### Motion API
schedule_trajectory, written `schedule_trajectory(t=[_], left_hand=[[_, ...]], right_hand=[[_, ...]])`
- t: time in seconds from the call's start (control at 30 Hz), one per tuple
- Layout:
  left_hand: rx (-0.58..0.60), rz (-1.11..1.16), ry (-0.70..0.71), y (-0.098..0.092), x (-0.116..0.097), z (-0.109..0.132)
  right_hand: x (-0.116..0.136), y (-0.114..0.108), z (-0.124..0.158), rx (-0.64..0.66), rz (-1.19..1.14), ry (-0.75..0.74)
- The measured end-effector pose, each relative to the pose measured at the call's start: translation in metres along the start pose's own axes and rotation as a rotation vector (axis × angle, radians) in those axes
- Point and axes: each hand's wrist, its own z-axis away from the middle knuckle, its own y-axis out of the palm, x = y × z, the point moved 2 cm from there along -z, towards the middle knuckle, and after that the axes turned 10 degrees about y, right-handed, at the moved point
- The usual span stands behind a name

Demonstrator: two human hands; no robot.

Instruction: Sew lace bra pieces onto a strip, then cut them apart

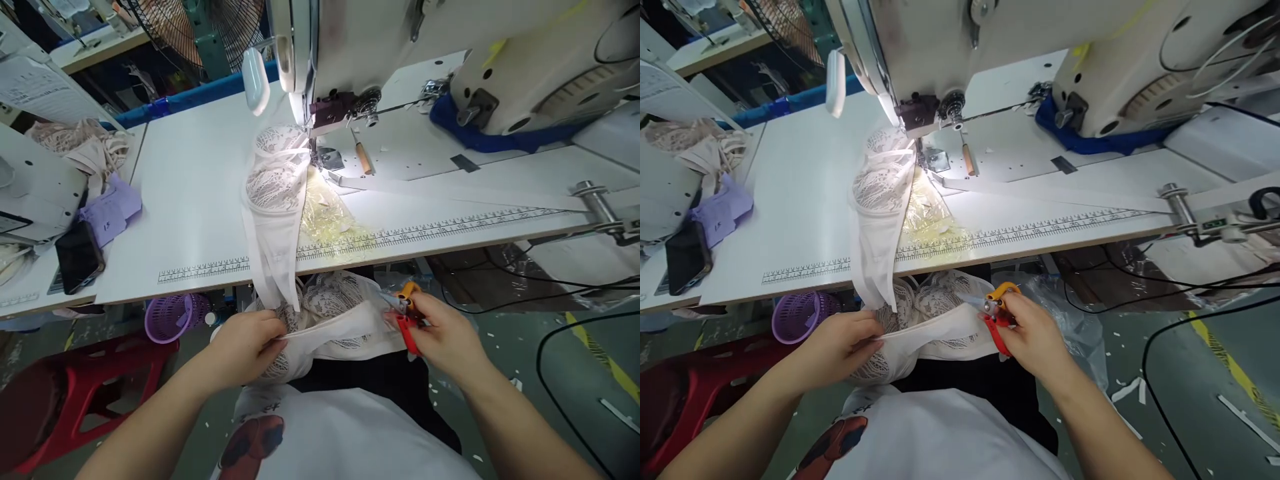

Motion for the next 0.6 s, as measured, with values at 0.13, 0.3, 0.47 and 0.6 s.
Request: schedule_trajectory(t=[0.13,0.3,0.47,0.6], left_hand=[[0.015,-0.032,0.024,0.003,-0.003,-0.001],[-0.002,-0.072,0.044,0.006,-0.014,-0.003],[-0.112,0.062,-0.085,0.008,0.004,0.013],[-0.627,0.494,-0.471,0.029,0.055,0.048]], right_hand=[[0.04,0.017,-0.004,0.18,-0.138,-0.3],[0.09,0.055,-0.002,0.375,-0.218,-0.571],[0.085,0.067,0.001,0.201,0.057,-0.665],[0.065,0.066,0.0,0.058,0.203,-0.643]])
